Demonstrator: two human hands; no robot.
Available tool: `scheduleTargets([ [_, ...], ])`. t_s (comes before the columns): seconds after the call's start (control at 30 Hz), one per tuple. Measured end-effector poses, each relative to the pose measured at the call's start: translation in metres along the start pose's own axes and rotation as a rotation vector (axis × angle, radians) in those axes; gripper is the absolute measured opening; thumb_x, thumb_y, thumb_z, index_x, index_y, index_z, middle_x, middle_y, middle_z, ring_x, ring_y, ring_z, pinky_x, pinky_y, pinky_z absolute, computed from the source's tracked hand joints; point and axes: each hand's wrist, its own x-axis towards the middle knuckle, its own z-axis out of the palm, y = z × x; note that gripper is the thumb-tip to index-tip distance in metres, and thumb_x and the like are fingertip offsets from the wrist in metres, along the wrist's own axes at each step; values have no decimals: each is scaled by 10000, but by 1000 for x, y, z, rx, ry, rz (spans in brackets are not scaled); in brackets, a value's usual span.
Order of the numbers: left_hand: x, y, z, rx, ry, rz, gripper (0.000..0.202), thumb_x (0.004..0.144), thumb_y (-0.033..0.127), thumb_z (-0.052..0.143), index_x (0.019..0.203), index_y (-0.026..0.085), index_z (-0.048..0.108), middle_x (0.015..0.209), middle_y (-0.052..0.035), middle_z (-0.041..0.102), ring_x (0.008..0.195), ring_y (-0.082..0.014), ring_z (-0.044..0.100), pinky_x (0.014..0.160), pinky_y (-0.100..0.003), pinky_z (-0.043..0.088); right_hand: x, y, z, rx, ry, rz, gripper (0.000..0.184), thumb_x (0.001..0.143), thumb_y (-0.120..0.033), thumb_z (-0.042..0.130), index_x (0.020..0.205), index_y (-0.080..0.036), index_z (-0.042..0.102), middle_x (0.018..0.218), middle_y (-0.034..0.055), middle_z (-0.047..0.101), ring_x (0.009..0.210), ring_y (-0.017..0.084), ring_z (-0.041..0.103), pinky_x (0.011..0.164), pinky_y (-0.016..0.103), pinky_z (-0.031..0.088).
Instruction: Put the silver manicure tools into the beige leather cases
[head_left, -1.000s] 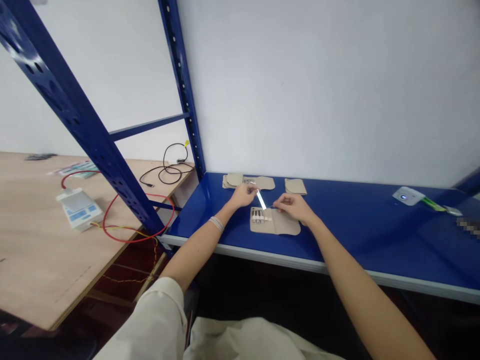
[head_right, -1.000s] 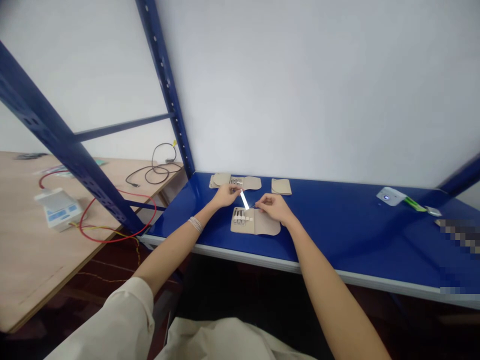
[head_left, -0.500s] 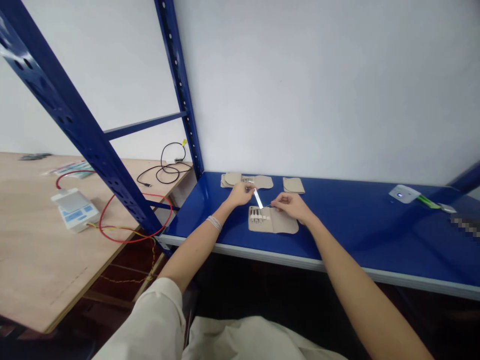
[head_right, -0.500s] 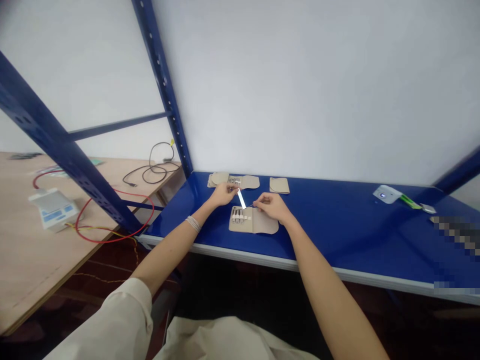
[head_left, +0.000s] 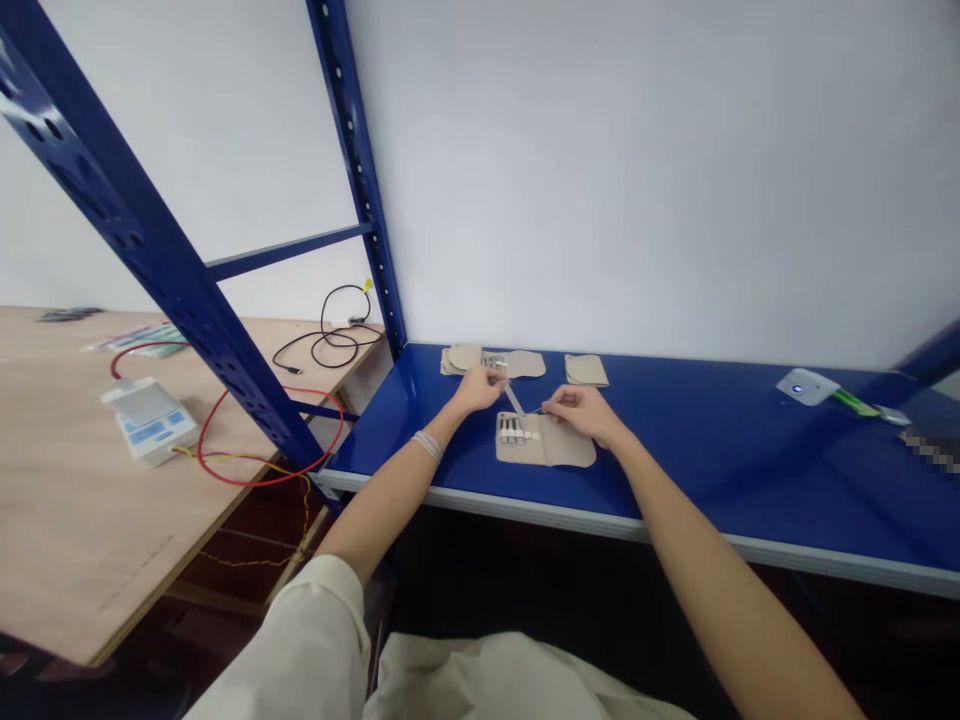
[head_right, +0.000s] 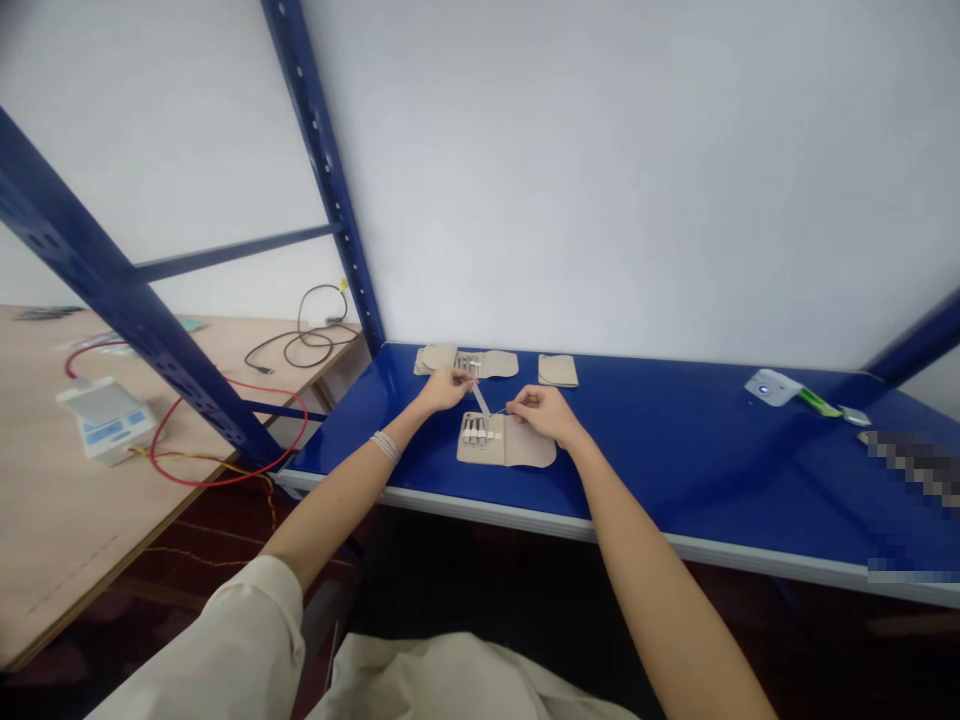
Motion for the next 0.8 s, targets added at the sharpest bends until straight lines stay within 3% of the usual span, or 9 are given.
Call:
scheduleTargets([
  [0.2,0,-3,0,-7,-4,-73,202,754,102,584,845,91,763,730,-64,727,718,-173,656,717,-254,516,0,1,0,-12,9,15,279,684,-450,718,651,-187,630,593,32,668,606,167,595,625,298,456],
  [0.43,-2,-2,2,-78,-59,-105,223,796,192,626,949,80,743,722,-56,727,503,-114,605,580,-226,505,1,1,0,-24,16,20,261,687,-424,718,640,-187,621,588,32,667,595,161,580,617,296,445],
  [0.8,3,-8,8,-141,-73,-166,244,751,177,692,963,59,722,624,-40,701,485,-106,599,549,-205,487,2,6,1,-23,14,7,242,690,-407,710,651,-187,619,588,22,663,599,162,594,628,294,448],
])
